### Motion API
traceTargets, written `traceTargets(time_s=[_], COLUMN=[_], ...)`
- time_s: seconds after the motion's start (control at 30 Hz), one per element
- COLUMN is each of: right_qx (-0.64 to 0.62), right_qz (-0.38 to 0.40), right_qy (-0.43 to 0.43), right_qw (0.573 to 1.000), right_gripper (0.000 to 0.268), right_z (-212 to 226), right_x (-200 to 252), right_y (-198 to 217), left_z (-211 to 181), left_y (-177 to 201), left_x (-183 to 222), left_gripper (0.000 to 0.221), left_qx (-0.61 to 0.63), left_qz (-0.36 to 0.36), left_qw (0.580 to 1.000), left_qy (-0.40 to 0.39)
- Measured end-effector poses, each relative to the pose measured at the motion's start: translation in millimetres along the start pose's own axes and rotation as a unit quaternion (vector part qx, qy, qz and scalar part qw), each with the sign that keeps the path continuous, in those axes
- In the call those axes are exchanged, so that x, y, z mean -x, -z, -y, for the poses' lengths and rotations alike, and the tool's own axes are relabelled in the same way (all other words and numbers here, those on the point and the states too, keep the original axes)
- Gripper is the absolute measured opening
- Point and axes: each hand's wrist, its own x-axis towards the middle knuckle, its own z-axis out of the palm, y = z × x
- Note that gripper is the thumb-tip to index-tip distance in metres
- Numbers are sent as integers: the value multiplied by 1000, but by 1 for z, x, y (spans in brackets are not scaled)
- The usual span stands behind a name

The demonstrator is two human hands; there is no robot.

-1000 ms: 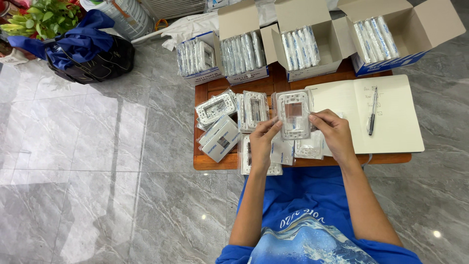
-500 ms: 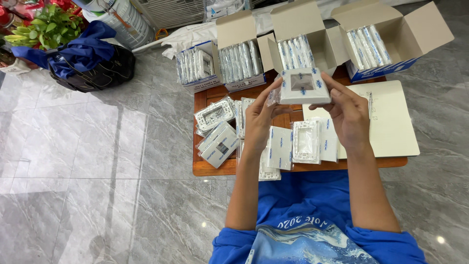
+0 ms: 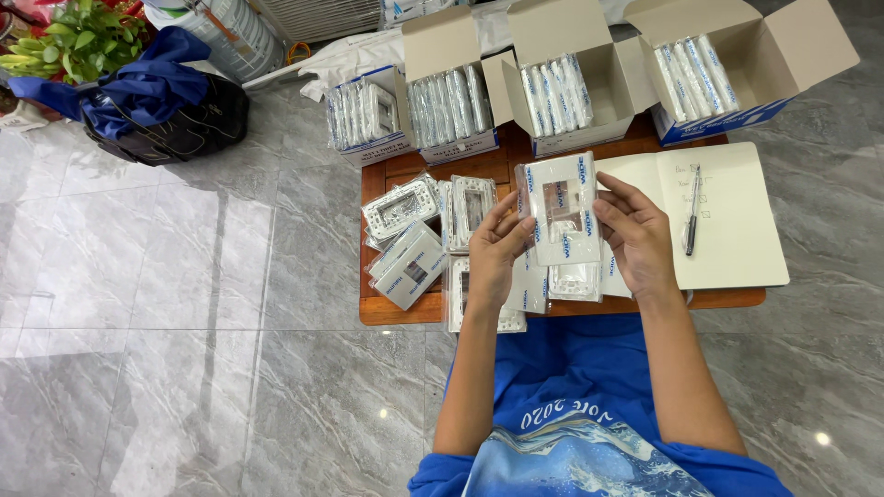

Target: The person picks up packaged electrical components from a table, shows several to the camera, and writes notes in a notebook.

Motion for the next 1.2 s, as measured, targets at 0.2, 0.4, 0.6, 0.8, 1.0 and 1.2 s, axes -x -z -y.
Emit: traceTargets(time_s=[0.2,0.4,0.6,0.8,1.0,1.2], right_qx=[23,28,18,33,15,14], right_qz=[-25,-42,-51,-53,-56,-45], right_qy=[-40,-51,-67,-68,-72,-66], right_qw=[999,997,996,996,996,997], right_gripper=[34,31,29,29,29,31], right_z=[-9,-15,-40,-32,-19,-6], right_x=[5,7,0,3,9,14], right_y=[2,2,17,12,2,-6], left_z=[7,29,38,28,26,16], left_y=[6,15,19,10,4,-3], left_x=[0,-3,-3,2,4,10], left_gripper=[52,44,39,37,33,33], left_qx=[-9,-22,-45,-55,-47,-26], left_qz=[-44,-91,-110,-117,-117,-85], left_qw=[999,995,992,991,992,996], left_qy=[24,40,49,42,29,8])
